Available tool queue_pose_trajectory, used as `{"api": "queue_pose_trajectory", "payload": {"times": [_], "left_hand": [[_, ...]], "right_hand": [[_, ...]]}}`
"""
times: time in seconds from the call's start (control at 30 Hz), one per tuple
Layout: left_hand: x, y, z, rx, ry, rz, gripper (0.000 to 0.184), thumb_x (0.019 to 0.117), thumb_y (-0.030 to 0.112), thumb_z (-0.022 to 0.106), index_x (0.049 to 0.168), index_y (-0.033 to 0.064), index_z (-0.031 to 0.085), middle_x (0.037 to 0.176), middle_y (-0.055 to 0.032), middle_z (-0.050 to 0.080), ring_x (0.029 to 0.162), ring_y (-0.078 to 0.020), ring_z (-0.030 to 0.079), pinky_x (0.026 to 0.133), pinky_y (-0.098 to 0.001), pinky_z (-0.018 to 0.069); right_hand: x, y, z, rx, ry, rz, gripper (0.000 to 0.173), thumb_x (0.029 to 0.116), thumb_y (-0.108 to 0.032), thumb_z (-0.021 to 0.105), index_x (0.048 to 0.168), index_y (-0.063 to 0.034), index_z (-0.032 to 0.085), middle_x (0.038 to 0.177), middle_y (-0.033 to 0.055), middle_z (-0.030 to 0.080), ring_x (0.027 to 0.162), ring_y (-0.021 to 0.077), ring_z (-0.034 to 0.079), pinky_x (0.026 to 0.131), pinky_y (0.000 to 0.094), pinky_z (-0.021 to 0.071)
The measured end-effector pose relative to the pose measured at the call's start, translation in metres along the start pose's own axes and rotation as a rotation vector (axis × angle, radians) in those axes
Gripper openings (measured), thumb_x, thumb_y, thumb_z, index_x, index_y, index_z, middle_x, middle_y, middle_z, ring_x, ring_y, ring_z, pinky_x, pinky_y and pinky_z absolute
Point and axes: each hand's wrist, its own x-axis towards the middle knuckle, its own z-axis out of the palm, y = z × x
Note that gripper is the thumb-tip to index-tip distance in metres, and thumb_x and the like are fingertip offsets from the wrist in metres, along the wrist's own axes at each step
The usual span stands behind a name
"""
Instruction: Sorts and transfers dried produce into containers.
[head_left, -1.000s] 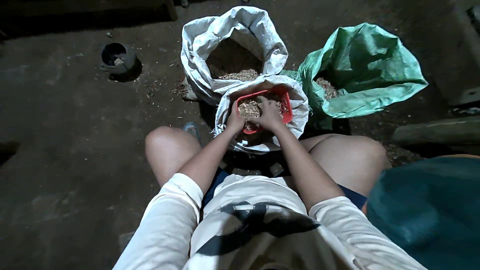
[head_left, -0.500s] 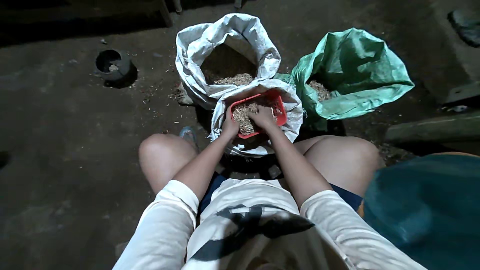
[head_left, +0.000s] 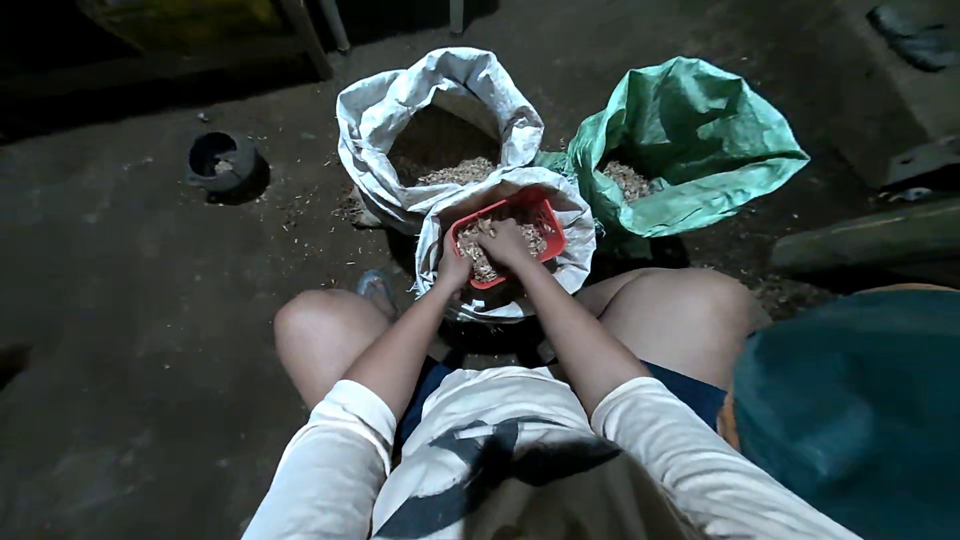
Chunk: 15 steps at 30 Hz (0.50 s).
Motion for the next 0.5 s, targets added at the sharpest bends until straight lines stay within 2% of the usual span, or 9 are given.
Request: {"api": "queue_pose_trajectory", "payload": {"times": [0.07,0.13,0.2,0.27,0.37,0.43,0.5], "left_hand": [[0.002,-0.001,0.001,-0.004,-0.001,-0.003,0.093,0.0937,-0.001,0.060,0.164,0.0276,0.007,0.148,-0.0258,0.048,0.124,-0.0429,0.058,0.094,-0.0633,0.0513],[0.000,0.001,0.001,0.014,0.005,-0.003,0.091,0.0944,0.000,0.058,0.164,0.0271,0.007,0.149,-0.0253,0.048,0.125,-0.0428,0.057,0.093,-0.0634,0.0517],[-0.002,0.002,0.003,0.063,0.007,0.032,0.089,0.0950,0.001,0.058,0.164,0.0266,0.010,0.149,-0.0257,0.048,0.126,-0.0435,0.057,0.094,-0.0640,0.0510],[-0.001,0.003,0.003,0.112,0.004,0.068,0.085,0.0980,0.005,0.060,0.165,0.0276,0.012,0.150,-0.0254,0.048,0.128,-0.0445,0.055,0.097,-0.0655,0.0490],[0.000,0.001,0.002,0.094,0.018,0.076,0.084,0.0972,0.003,0.058,0.164,0.0281,0.014,0.149,-0.0247,0.049,0.125,-0.0437,0.057,0.095,-0.0646,0.0501],[0.003,-0.004,0.001,0.048,0.020,0.067,0.088,0.0939,-0.001,0.059,0.164,0.0287,0.014,0.147,-0.0245,0.050,0.119,-0.0428,0.060,0.088,-0.0625,0.0532],[0.006,-0.008,0.000,0.018,0.017,0.051,0.093,0.0909,-0.003,0.059,0.164,0.0278,0.011,0.148,-0.0243,0.049,0.121,-0.0423,0.059,0.088,-0.0622,0.0534]], "right_hand": [[-0.008,-0.002,0.002,-0.052,0.117,-0.035,0.059,0.0986,-0.045,0.065,0.144,-0.0063,0.059,0.158,0.0241,0.040,0.145,0.0476,0.036,0.111,0.0693,0.0355],[-0.005,0.003,-0.002,-0.068,0.201,0.005,0.067,0.0996,-0.046,0.064,0.148,-0.0023,0.051,0.161,0.0269,0.035,0.150,0.0474,0.030,0.115,0.0700,0.0312],[0.004,0.013,-0.003,-0.033,0.159,0.063,0.074,0.1019,-0.048,0.059,0.151,0.0052,0.042,0.159,0.0316,0.035,0.150,0.0477,0.032,0.116,0.0688,0.0314],[0.011,0.016,0.000,0.042,0.099,0.090,0.077,0.1026,-0.049,0.057,0.150,0.0094,0.040,0.156,0.0345,0.037,0.147,0.0489,0.036,0.116,0.0659,0.0351],[0.014,0.014,0.002,0.104,0.092,0.140,0.081,0.0980,-0.050,0.062,0.149,0.0091,0.041,0.153,0.0333,0.041,0.144,0.0466,0.042,0.114,0.0626,0.0392],[0.014,0.015,-0.001,0.121,0.065,0.152,0.084,0.0953,-0.052,0.067,0.149,0.0078,0.041,0.151,0.0331,0.044,0.142,0.0468,0.045,0.113,0.0640,0.0396],[0.011,0.018,-0.003,0.149,0.048,0.114,0.085,0.0936,-0.051,0.070,0.151,0.0054,0.042,0.151,0.0326,0.046,0.142,0.0483,0.044,0.113,0.0656,0.0385]]}}
